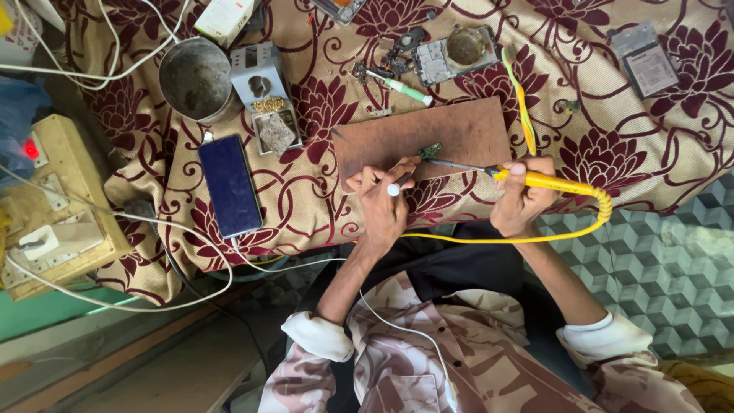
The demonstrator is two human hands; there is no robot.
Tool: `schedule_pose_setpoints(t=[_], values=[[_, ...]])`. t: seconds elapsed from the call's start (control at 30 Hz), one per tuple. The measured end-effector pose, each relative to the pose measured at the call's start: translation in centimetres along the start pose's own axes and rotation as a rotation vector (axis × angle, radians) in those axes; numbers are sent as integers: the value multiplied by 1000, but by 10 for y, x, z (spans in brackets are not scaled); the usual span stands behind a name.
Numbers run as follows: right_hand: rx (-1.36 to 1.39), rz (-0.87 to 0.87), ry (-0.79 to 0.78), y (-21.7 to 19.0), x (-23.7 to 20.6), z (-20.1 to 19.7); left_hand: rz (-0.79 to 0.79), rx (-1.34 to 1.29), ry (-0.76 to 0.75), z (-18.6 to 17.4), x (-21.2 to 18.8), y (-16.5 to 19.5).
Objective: The person uses a soldering iron and solder wire to apply solder to a small green circuit board held on a wooden board. The person repeatedly melts solder onto the board's surface while holding the board steady with the other hand.
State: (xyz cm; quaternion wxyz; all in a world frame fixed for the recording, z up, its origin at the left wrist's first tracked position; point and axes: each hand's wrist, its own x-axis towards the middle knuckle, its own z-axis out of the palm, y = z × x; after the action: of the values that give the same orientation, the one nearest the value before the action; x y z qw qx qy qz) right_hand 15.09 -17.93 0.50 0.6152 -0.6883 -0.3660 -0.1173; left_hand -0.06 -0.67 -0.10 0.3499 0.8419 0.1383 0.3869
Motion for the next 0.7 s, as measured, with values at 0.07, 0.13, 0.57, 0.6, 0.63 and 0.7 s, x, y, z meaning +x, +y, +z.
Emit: schedule_pose_setpoints(t=[0.07, 0.13, 0.57, 0.6, 0.63, 0.7], values=[[-10, 4, 3, 1, -1, 1, -6, 5, -1, 0, -2, 0], [-8, 10, 4, 2, -1, 2, -3, 14, -1, 0, -3, -1], [-40, -15, 2, 5, 4, 1, 17, 34, 14, 1, -2, -1], [-54, -22, 1, 6, 3, 1, 18, 32, 15, 1, -2, -1], [-33, -5, -2, 6, 3, 1, 14, 23, 15, 2, -2, -2], [12, 28, -12, 7, 2, 1, 3, 8, 17, 3, -2, -2]])
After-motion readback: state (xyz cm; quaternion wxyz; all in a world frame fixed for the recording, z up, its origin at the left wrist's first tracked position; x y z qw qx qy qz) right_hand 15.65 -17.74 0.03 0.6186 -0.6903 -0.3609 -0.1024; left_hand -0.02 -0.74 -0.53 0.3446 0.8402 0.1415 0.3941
